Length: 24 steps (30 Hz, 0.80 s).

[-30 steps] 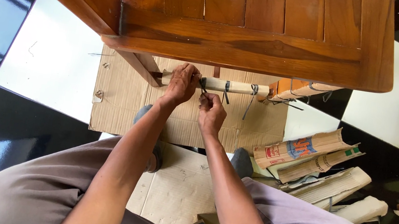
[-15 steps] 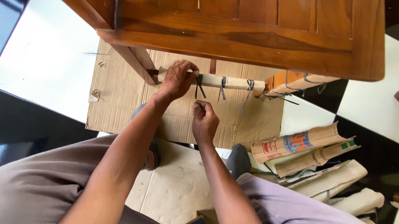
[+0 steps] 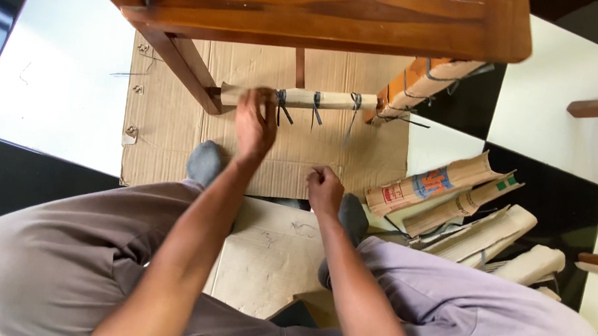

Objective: Wrapping a wooden chair leg with protective cardboard and securing it with ties

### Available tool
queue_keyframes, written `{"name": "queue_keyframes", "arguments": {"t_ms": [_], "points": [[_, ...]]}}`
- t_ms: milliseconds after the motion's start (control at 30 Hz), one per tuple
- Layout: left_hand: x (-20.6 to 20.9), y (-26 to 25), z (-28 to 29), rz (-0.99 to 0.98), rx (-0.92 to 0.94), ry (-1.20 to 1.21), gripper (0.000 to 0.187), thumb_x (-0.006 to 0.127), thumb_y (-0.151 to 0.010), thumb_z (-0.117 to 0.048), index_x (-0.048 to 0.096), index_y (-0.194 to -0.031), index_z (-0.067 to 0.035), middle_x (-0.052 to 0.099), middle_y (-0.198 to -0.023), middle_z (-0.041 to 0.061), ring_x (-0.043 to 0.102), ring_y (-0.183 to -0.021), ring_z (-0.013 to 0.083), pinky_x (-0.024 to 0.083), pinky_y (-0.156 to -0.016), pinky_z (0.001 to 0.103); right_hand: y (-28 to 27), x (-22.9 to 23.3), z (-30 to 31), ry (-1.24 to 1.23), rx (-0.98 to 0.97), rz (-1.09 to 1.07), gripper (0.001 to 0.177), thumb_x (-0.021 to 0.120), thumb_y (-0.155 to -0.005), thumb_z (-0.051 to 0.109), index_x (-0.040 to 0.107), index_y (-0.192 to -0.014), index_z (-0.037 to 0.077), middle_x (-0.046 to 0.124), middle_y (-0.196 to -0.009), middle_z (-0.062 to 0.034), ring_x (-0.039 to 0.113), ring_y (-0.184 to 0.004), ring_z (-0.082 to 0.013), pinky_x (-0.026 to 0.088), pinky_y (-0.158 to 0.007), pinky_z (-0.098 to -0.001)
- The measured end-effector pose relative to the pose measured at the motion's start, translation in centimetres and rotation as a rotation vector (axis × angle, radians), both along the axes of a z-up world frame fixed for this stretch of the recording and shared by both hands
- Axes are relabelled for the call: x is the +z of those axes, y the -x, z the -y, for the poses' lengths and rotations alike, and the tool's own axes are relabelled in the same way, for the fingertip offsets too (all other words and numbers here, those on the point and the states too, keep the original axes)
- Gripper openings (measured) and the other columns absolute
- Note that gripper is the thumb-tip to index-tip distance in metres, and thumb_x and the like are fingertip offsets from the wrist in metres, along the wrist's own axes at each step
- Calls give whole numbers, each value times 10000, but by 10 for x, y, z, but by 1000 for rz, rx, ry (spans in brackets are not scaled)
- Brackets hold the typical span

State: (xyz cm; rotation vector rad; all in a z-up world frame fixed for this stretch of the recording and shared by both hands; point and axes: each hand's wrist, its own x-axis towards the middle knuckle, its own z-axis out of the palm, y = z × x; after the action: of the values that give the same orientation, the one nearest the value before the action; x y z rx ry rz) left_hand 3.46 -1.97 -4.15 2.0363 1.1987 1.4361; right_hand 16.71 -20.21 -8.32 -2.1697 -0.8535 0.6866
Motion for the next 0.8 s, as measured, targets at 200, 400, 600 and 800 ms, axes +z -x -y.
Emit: {"name": "queue_keyframes", "arguments": {"t_ms": [200,400,600,800], "points": [[11,-27,81,-7,-134,213,65,582,-1045,-134,620,-1011,-94,650,-842,136,675,-851,347,531,-804,456,-29,-31,27,94,-15,-13,269,603,-885,355,774,-1025,202,771,-870,-90,725,-964,-384,570,-872,-505],[-13,-22,136,-340,-252,617,109,644,-987,-259,687,-1023,-165,705,-925,76,716,-950,311,568,-833,470,-47,-34,33,239,30,-14,263,578,-869,392,774,-997,272,775,-819,19,738,-986,-283,575,-935,-445],[-35,-28,139,-585,-333,761,164,656,-944,-309,705,-1066,-211,743,-997,63,730,-1029,306,576,-886,480,-45,-23,26,161,58,-55,240,615,-890,350,788,-1025,253,789,-866,-7,749,-965,-292,584,-889,-451],[-33,-70,153,-387,-417,726,121,623,-967,-220,719,-1025,-174,732,-936,123,729,-968,368,585,-839,501,-50,-9,40,212,28,27,282,586,-929,285,764,-1108,158,784,-1017,-140,724,-1031,-397,555,-956,-521]]}}
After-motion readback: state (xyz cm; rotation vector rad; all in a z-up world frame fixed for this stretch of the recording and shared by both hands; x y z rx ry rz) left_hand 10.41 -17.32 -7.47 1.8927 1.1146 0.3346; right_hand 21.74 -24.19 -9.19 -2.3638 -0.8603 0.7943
